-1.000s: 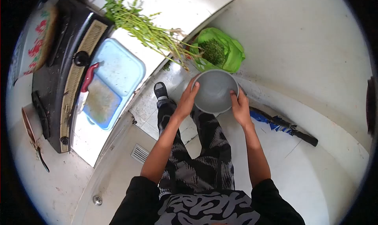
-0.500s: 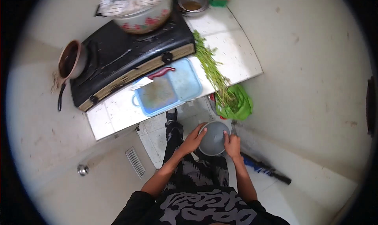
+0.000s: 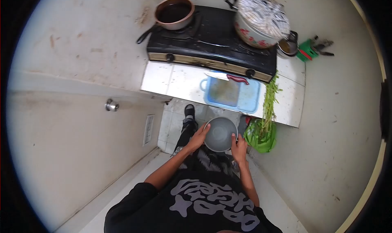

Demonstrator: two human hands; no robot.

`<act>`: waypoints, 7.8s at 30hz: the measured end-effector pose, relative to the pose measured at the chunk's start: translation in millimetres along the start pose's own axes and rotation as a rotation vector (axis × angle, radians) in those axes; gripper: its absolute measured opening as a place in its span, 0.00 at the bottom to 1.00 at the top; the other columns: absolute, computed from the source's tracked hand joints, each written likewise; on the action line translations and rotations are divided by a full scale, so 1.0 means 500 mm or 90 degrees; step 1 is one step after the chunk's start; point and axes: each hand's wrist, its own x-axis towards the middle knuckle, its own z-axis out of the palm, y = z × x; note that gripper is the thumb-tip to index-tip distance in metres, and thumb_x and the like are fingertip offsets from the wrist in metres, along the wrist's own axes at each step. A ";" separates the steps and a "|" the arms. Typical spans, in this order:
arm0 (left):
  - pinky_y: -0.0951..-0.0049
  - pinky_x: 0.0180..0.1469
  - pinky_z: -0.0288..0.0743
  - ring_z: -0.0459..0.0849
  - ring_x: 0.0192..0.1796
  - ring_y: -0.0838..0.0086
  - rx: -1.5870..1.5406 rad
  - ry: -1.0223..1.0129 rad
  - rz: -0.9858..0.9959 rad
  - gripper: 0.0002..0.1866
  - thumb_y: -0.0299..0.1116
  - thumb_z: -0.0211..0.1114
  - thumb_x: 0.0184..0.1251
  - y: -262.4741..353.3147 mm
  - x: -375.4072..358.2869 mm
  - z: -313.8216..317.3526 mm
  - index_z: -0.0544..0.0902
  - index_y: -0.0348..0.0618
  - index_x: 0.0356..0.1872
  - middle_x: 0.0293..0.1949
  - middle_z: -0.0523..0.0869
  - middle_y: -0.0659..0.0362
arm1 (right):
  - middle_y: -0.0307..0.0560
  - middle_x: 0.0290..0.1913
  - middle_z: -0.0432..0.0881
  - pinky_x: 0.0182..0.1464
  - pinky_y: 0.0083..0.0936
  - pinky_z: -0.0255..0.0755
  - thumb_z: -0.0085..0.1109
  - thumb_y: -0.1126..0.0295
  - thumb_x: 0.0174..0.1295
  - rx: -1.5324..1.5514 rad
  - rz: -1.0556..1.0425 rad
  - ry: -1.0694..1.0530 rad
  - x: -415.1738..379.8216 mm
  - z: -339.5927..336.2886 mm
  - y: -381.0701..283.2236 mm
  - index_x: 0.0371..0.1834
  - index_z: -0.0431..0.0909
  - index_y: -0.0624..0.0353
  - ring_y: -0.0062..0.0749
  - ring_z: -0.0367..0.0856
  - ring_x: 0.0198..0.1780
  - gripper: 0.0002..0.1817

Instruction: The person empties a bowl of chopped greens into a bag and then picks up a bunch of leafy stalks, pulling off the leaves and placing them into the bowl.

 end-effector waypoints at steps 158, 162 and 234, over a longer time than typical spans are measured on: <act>0.60 0.50 0.78 0.84 0.43 0.56 0.535 -0.127 0.465 0.18 0.32 0.66 0.70 0.288 0.362 0.190 0.81 0.37 0.57 0.50 0.79 0.45 | 0.54 0.39 0.82 0.42 0.38 0.77 0.60 0.72 0.66 -0.005 0.164 0.321 0.181 -0.144 0.281 0.47 0.82 0.63 0.44 0.83 0.36 0.10; 0.63 0.45 0.81 0.85 0.36 0.60 0.585 -0.294 0.505 0.15 0.32 0.66 0.70 0.305 0.424 0.279 0.83 0.38 0.54 0.51 0.80 0.47 | 0.53 0.39 0.83 0.39 0.35 0.78 0.62 0.71 0.66 -0.005 0.167 0.336 0.166 -0.171 0.293 0.46 0.83 0.64 0.41 0.85 0.34 0.09; 0.33 0.71 0.70 0.73 0.71 0.55 -0.310 -0.419 0.100 0.23 0.30 0.49 0.81 0.467 0.324 0.424 0.64 0.42 0.73 0.70 0.71 0.50 | 0.38 0.36 0.84 0.45 0.22 0.75 0.69 0.74 0.65 0.314 0.141 0.157 0.135 -0.400 0.204 0.44 0.85 0.61 0.21 0.80 0.41 0.07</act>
